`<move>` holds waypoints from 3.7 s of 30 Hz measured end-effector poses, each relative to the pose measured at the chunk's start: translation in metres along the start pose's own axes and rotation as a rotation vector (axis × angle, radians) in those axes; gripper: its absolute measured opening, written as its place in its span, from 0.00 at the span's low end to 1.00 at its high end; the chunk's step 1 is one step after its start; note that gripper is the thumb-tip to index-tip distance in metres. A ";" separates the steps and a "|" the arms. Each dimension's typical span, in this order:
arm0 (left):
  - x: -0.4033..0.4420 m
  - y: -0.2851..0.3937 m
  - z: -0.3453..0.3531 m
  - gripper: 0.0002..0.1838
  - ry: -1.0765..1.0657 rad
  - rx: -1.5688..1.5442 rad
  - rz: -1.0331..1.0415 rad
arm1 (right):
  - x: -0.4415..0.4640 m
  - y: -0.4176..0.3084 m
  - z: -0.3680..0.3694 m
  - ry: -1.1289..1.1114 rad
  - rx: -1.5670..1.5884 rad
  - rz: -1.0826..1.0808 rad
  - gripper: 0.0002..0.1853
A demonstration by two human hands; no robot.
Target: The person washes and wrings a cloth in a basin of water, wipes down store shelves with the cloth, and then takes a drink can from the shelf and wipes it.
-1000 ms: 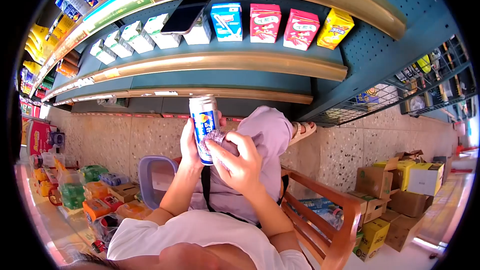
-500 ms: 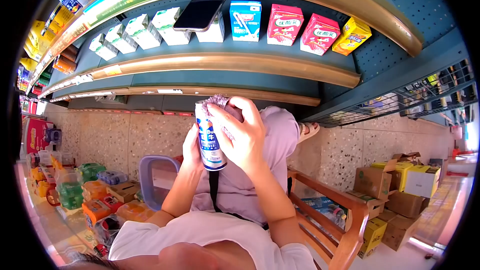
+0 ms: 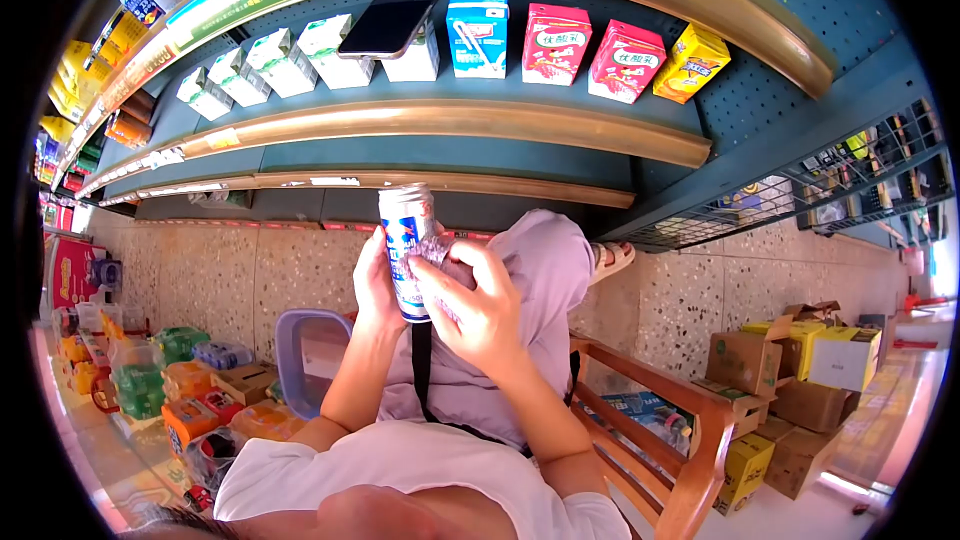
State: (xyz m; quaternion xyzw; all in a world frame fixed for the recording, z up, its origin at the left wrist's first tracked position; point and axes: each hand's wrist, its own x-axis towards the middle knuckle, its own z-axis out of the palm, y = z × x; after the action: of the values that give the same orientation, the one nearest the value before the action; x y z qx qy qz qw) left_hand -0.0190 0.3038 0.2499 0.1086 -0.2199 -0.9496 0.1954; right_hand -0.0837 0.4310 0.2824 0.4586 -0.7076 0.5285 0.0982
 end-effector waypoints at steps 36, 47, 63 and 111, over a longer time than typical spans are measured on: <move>-0.007 -0.029 -0.016 0.33 -0.014 -0.238 -0.100 | -0.001 0.001 -0.016 0.060 -0.007 0.037 0.23; -0.012 -0.029 -0.015 0.28 -0.076 -0.031 -0.065 | 0.026 0.011 -0.017 0.112 -0.066 0.011 0.21; 0.006 -0.012 -0.002 0.36 -0.035 0.043 -0.034 | -0.018 -0.004 -0.010 0.010 0.022 0.113 0.17; 0.029 -0.002 0.012 0.39 0.075 0.107 0.507 | -0.014 0.022 0.038 0.079 1.222 1.114 0.17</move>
State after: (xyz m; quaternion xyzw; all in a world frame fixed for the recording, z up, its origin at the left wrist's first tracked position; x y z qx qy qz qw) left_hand -0.0493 0.2978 0.2554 0.0955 -0.2826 -0.8526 0.4291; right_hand -0.0795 0.4071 0.2432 -0.0055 -0.4154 0.8070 -0.4198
